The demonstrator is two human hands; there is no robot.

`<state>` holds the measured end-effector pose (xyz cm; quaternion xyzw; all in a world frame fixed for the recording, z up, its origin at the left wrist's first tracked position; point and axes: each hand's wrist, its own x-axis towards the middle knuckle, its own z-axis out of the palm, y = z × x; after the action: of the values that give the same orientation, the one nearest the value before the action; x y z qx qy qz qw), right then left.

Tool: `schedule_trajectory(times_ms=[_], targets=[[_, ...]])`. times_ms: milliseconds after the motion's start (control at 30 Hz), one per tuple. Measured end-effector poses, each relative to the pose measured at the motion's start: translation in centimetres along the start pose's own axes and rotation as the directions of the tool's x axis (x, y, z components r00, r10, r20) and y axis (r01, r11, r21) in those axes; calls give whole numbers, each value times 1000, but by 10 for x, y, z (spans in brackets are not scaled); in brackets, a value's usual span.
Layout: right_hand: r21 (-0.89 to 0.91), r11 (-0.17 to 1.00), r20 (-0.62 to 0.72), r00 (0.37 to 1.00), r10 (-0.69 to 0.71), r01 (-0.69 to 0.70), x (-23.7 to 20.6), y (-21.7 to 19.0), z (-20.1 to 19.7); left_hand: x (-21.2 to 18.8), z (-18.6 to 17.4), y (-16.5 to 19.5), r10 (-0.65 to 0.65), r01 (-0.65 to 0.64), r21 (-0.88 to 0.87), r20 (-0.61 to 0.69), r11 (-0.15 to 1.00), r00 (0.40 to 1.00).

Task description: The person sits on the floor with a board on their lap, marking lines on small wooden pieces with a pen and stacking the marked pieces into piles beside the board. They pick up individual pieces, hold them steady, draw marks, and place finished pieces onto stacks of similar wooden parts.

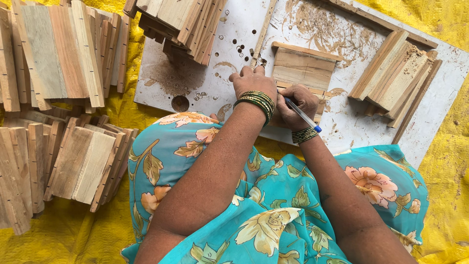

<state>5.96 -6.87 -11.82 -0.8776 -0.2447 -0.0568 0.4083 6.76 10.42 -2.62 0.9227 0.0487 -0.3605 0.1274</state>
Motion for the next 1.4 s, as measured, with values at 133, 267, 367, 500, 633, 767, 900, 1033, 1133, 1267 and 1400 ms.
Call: schedule_trajectory(times_ms=[133, 267, 367, 500, 633, 767, 900, 1033, 1133, 1267, 1400], targets=[[13, 1000, -3, 1000, 4, -4, 0, -1, 0, -1, 0, 0, 1, -1, -3, 3, 1000, 1000], [-2, 1000, -8, 1000, 6, -6, 0, 0, 1, 1, 2, 1, -8, 8, -1, -14, 1000, 1000], [-15, 1000, 3, 1000, -6, 6, 0, 1, 0, 2, 2, 1, -13, 13, 2, -6, 1000, 1000], [-11, 1000, 0, 1000, -4, 4, 0, 0, 0, 2, 1, 1, -10, 10, 6, 6, 1000, 1000], [-8, 1000, -3, 1000, 6, -6, -1, 0, 1, 0, 1, 1, -8, 8, 2, 16, 1000, 1000], [5, 1000, 0, 1000, 8, -8, 0, 2, 1, 1, 1, 2, -15, 15, 11, -10, 1000, 1000], [8, 1000, -14, 1000, 7, -7, -2, 4, 2, 3, 3, 2, -17, 17, -9, 8, 1000, 1000], [141, 988, -19, 997, 69, -66, -2, 5, -2, 2, 4, 2, -20, 20, 4, -17, 1000, 1000], [115, 991, -1, 998, 64, -63, -2, 4, -3, 1, 2, 2, -20, 21, 8, -18, 1000, 1000], [83, 995, 18, 999, 46, -47, -1, 2, -2, 1, 2, 2, -19, 19, 2, 1, 1000, 1000], [68, 998, -31, 1000, 2, 1, -1, 4, -1, 5, 6, 2, -18, 18, 12, -9, 1000, 1000]])
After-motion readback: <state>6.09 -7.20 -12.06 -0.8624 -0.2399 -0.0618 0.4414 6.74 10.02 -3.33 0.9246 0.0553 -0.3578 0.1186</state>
